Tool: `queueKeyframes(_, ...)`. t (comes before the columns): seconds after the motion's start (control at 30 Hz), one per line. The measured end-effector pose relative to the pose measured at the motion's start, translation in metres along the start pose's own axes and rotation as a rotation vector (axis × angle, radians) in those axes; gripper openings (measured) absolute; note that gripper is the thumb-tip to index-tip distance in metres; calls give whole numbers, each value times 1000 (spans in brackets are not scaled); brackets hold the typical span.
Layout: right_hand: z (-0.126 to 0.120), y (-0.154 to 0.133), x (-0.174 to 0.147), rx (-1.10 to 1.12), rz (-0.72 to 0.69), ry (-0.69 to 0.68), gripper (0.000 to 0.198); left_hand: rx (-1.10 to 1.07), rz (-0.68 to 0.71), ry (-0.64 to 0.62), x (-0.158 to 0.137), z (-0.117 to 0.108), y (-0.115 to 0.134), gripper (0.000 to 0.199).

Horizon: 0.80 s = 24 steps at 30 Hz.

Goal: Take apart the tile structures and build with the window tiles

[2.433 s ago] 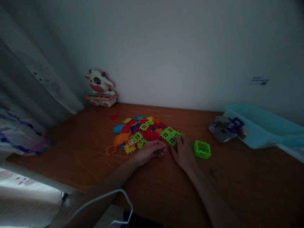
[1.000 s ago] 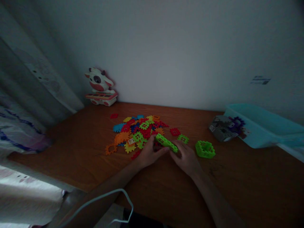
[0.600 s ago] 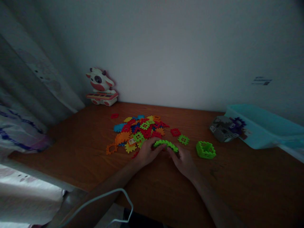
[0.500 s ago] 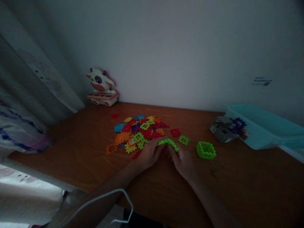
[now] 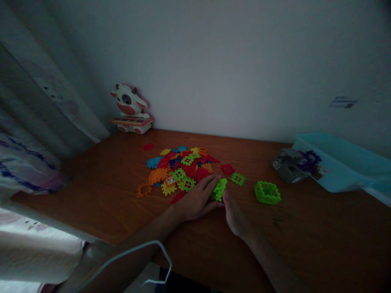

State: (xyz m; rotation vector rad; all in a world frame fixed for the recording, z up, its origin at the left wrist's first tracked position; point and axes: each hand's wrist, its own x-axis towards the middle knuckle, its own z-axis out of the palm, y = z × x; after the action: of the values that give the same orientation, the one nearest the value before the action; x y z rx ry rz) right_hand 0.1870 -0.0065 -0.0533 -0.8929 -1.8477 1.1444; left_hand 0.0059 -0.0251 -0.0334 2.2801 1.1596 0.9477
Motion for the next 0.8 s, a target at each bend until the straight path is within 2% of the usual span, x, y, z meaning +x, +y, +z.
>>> queueKeyframes(0.1, -5, -12, 3, -66, -39, -19, 56, -76, -65, 59, 2, 1, -2, 61)
queueKeyframes(0.2, -6, -15, 4, -137, -39, -25, 51, -220, -204, 212, 7, 0, -3, 48)
queueKeyframes(0.3, -7, -13, 6, -144, -27, -3, 48, -385, -404, 344, 13, -5, -5, 46)
queueKeyframes(0.4, -15, -12, 10, -309, -120, 110, 35, -428, -462, 510, 16, -17, -12, 47)
queueKeyframes(0.5, -32, -14, 15, -684, -260, 327, 22, -230, -398, 679, 16, -30, -23, 46)
queueKeyframes(0.6, -52, -11, 15, -1011, -180, 514, 24, 26, -369, 732, 13, -40, -37, 47)
queueKeyframes(0.7, -68, 2, 10, -1162, -38, 549, 34, 218, -345, 746, 9, -45, -55, 50)
queueKeyframes(0.8, -77, 20, 9, -1126, 28, 519, 40, 364, -337, 698, 6, -44, -69, 54)
